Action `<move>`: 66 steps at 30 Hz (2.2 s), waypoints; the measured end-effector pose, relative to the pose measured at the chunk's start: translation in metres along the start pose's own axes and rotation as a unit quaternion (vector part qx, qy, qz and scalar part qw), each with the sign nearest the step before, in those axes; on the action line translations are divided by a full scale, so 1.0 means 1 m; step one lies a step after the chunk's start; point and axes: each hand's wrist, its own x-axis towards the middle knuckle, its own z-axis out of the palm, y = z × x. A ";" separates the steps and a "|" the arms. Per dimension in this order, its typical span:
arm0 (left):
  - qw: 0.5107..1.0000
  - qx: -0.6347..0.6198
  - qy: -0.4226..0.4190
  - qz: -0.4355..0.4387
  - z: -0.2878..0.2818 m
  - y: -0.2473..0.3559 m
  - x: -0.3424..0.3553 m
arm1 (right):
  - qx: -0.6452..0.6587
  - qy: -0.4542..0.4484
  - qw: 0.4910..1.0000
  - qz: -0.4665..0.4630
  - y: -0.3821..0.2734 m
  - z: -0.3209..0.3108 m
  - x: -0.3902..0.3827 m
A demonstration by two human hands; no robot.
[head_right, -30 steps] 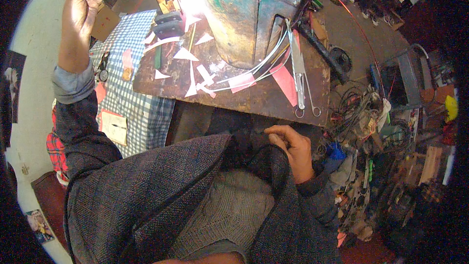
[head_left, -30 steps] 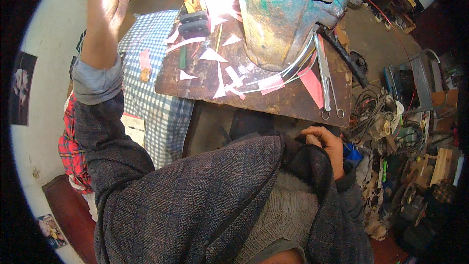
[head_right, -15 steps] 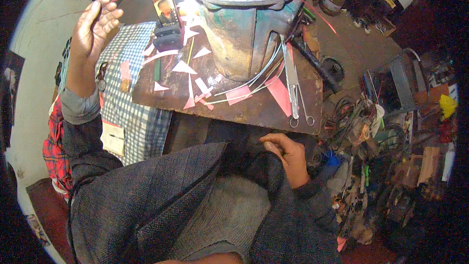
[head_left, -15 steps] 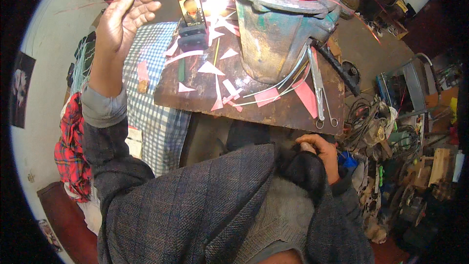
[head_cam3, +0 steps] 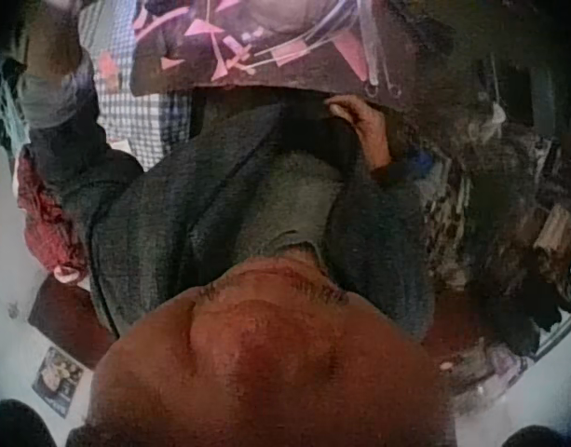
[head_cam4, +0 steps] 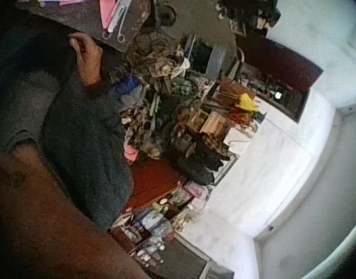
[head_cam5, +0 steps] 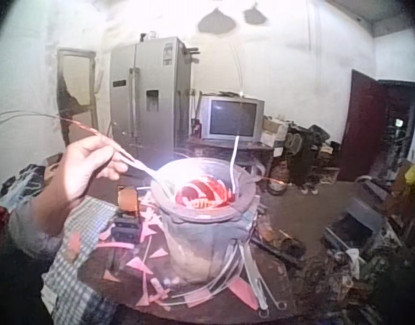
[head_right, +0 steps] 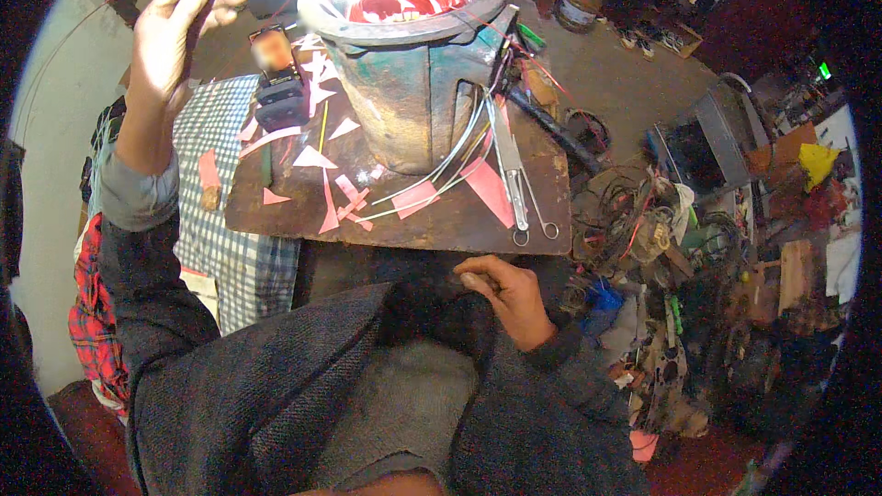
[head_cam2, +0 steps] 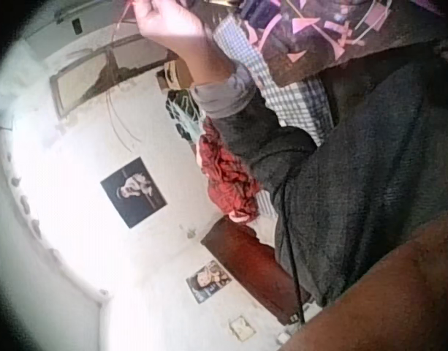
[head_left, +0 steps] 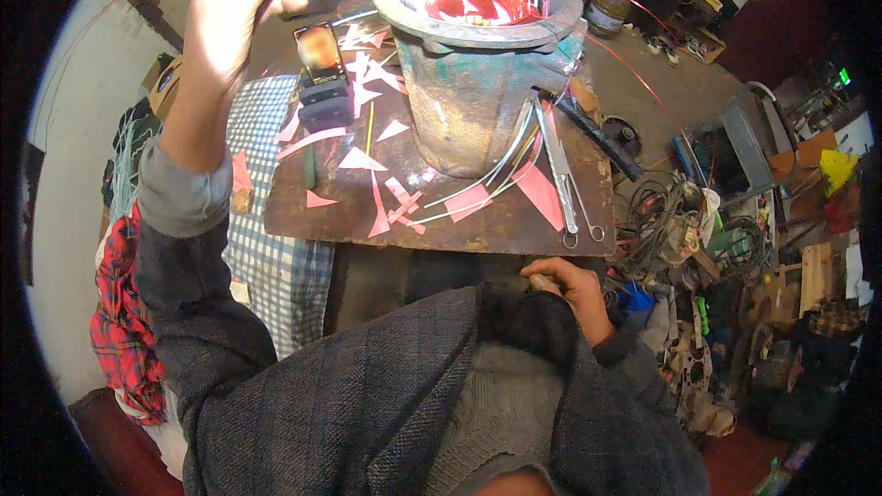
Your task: The person winds red insulated wire around a cylindrical metal core, repeatedly cutting the wire with scissors and stripping the ends with pliers. The person also handles white zip ties and a soldering iron, using them to secure or join sections of the wire on the core.
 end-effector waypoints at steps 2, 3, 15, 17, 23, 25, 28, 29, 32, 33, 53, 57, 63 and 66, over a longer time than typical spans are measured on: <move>0.998 0.052 0.025 0.004 0.014 0.002 0.014 | -0.017 0.001 1.000 0.002 -0.002 -0.003 -0.001; 0.999 0.050 0.018 0.008 0.020 0.003 0.021 | -0.027 0.001 1.000 0.002 -0.003 -0.004 -0.001; 0.924 0.102 -0.341 0.143 0.063 -0.012 0.075 | -0.049 0.031 0.998 0.012 -0.003 -0.013 -0.005; 0.909 0.111 -0.379 0.131 0.066 -0.014 0.069 | -0.040 0.028 0.999 0.001 0.000 -0.011 -0.005; 0.891 0.103 -0.425 0.127 0.097 -0.021 0.065 | -0.041 0.011 0.999 -0.012 0.009 -0.009 -0.004; 0.892 0.092 -0.424 0.127 0.113 -0.025 0.073 | -0.045 0.017 0.999 -0.021 0.010 -0.009 -0.005; 0.893 0.080 -0.425 0.124 0.127 -0.031 0.080 | -0.051 0.020 0.998 -0.025 0.008 -0.011 -0.007; 0.893 0.075 -0.426 0.125 0.131 -0.031 0.083 | -0.055 0.019 0.998 -0.021 0.007 -0.011 -0.008; 0.894 0.061 -0.428 0.120 0.136 -0.029 0.082 | -0.054 0.022 0.998 -0.006 0.003 -0.012 -0.010; 0.893 0.054 -0.429 0.121 0.137 -0.027 0.080 | -0.057 0.022 0.998 -0.016 0.002 -0.012 -0.010; 0.983 0.181 0.006 -0.009 -0.011 0.070 -0.006 | -0.051 0.031 0.998 0.033 0.000 -0.007 -0.003; 0.981 0.173 0.050 -0.072 -0.051 0.048 -0.031 | -0.103 0.041 0.994 0.012 0.015 -0.019 0.002; 0.991 0.091 -0.002 -0.097 -0.077 0.016 -0.075 | -0.174 0.074 0.981 0.036 0.040 -0.057 0.013; 0.990 0.078 0.017 -0.120 -0.080 0.006 -0.082 | -0.225 0.100 0.969 0.035 0.048 -0.070 0.024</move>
